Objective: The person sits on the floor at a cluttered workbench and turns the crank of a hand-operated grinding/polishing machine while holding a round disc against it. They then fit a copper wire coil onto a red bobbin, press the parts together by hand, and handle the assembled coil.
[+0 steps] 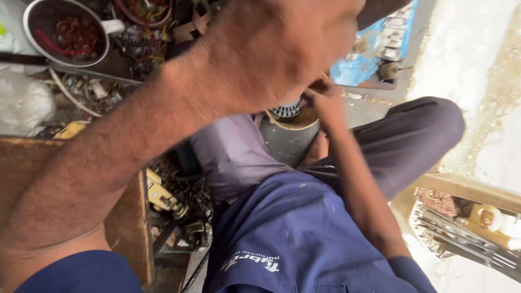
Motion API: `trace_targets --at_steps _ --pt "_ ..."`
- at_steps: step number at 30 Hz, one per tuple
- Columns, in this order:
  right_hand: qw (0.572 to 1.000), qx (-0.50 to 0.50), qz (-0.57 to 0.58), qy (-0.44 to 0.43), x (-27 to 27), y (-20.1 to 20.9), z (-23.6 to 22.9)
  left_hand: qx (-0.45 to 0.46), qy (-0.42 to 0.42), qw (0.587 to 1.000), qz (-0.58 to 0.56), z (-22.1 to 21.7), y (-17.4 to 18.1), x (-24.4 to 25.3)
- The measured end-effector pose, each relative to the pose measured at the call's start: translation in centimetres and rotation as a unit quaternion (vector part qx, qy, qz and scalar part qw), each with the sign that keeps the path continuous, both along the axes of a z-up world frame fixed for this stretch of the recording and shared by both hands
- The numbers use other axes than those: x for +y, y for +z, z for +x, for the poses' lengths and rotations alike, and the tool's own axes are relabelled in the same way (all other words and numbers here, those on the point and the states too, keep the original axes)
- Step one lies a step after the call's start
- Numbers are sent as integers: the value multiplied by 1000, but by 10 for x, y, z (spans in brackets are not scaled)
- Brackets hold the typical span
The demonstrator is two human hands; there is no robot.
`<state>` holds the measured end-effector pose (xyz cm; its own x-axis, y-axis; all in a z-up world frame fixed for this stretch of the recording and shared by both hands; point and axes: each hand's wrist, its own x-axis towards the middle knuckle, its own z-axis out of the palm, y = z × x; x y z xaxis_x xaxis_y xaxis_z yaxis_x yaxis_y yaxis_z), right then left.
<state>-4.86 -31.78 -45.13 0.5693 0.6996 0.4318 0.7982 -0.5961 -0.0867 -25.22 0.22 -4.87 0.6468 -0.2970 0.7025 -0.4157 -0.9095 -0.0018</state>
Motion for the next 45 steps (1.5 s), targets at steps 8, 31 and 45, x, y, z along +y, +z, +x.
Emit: trace_targets --at_steps 8,31,45 --pt "807 576 101 86 82 119 -58 226 14 973 -42 16 -48 -45" --pt "759 589 253 116 -16 395 -13 114 -77 933 -332 -4 160 19" --pt "800 472 348 128 108 543 45 -63 -156 886 -432 214 111 -18"
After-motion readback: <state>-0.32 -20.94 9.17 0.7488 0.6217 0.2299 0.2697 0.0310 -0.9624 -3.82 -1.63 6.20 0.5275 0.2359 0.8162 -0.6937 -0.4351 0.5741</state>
